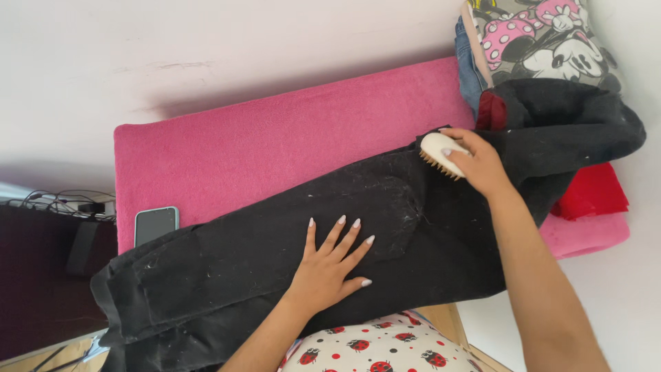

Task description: The person cleans lint from a black sweatshirt using a lint roller and then folds it.

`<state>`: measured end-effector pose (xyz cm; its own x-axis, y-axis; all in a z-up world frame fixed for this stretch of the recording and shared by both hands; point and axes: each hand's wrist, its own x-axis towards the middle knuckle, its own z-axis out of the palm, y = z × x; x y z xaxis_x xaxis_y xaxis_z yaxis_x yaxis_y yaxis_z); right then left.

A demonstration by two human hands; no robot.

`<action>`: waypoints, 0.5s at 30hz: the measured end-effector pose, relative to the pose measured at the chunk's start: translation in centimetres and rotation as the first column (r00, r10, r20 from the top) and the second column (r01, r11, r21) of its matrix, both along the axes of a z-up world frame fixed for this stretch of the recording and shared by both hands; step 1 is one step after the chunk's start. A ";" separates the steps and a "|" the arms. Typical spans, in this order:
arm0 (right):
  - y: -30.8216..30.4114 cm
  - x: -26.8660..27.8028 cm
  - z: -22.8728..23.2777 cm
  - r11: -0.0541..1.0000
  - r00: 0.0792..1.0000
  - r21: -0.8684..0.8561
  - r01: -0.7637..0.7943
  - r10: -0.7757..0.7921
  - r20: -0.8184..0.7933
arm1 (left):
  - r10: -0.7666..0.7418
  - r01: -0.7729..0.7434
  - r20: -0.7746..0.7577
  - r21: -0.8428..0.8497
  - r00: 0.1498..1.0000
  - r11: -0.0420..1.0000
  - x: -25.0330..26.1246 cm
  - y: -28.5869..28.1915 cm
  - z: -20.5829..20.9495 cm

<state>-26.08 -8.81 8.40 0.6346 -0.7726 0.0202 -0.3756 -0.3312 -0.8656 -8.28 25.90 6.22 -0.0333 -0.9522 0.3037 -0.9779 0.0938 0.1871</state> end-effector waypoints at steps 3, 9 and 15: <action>-0.9 1.6 1.7 0.998 0.999 -0.047 0.037 -0.037 0.004 | -0.035 0.034 -0.013 -0.017 0.999 0.999 0.0 0.1 0.1; -1.1 3.1 -1.3 0.965 0.981 -0.184 0.186 -0.192 -0.015 | -0.005 0.062 -0.248 0.221 0.969 0.973 0.1 0.5 0.4; 11.2 6.9 2.7 0.912 0.968 -0.337 0.235 -0.189 0.162 | 0.315 -0.311 -0.307 0.064 0.898 0.948 2.1 -1.0 -1.9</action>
<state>-19.22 2.35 11.13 0.4317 -0.8173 0.3817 -0.3688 -0.5460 -0.7522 -6.18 24.93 4.35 0.3609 -0.9019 0.2375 -0.8491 -0.2124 0.4837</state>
